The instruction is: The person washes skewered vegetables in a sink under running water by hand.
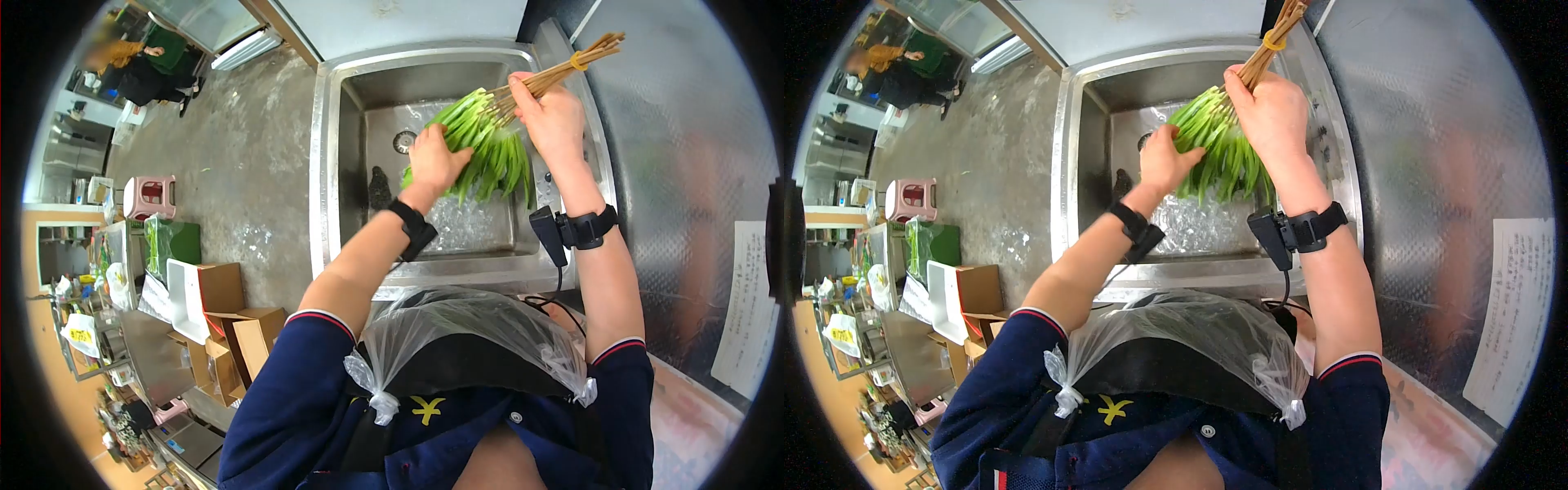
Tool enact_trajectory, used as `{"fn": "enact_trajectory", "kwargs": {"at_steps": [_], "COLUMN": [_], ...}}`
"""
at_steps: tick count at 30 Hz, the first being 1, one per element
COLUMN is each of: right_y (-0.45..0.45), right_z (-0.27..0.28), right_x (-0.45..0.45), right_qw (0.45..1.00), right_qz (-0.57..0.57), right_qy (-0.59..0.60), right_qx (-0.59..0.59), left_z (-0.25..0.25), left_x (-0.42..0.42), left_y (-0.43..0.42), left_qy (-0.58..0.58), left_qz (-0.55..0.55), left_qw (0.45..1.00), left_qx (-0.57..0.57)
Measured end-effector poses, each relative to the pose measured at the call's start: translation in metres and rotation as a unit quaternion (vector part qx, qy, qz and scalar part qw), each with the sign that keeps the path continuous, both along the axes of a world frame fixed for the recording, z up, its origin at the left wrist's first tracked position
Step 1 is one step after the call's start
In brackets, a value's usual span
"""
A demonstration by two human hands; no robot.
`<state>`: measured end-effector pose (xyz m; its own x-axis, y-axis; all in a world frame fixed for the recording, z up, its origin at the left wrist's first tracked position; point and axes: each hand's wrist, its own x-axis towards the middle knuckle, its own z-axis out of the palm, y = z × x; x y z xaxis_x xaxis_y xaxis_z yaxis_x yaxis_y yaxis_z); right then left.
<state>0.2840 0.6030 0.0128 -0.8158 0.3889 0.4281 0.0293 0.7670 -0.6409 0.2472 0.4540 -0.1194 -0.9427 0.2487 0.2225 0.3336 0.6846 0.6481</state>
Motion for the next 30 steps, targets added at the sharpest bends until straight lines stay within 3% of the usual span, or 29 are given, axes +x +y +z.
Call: {"fn": "enact_trajectory", "kwargs": {"at_steps": [2, 4, 5, 7, 11, 13, 16, 19, 22, 30], "right_y": [-0.003, -0.004, -0.004, -0.006, -0.009, -0.012, -0.012, -0.01, -0.009, -0.007], "right_z": [0.004, 0.004, 0.004, 0.005, 0.013, 0.015, 0.016, 0.01, 0.012, 0.006], "right_x": [-0.003, -0.002, -0.003, -0.007, -0.005, -0.003, -0.002, -0.003, -0.001, 0.0], "right_qw": [1.0, 1.0, 1.0, 0.999, 1.0, 1.0, 0.999, 0.999, 0.995, 0.998], "right_qz": [0.0, -0.005, -0.001, 0.007, 0.008, 0.009, 0.01, 0.021, 0.013, 0.019], "right_qy": [-0.001, -0.008, -0.002, 0.007, 0.005, 0.004, -0.029, 0.026, -0.017, -0.009], "right_qx": [0.003, 0.009, 0.023, 0.04, 0.018, 0.007, -0.018, 0.007, -0.102, -0.064], "left_z": [0.015, 0.021, 0.015, 0.007, 0.007, 0.003, 0.002, 0.002, 0.0, 0.014], "left_x": [0.023, 0.039, 0.045, 0.051, 0.049, 0.046, 0.042, 0.039, 0.038, 0.034], "left_y": [0.005, 0.008, 0.014, 0.026, 0.036, 0.043, 0.046, 0.036, 0.023, 0.01], "left_qy": [0.147, 0.12, 0.119, -0.085, -0.022, -0.15, -0.189, -0.169, -0.193, -0.153], "left_qz": [0.022, -0.124, -0.122, -0.124, -0.117, -0.069, -0.031, -0.047, -0.053, -0.076], "left_qw": [0.989, 0.984, 0.984, 0.984, 0.992, 0.979, 0.976, 0.98, 0.98, 0.979], "left_qx": [0.025, 0.052, 0.054, 0.098, 0.027, -0.117, -0.108, -0.091, -0.016, -0.108]}}
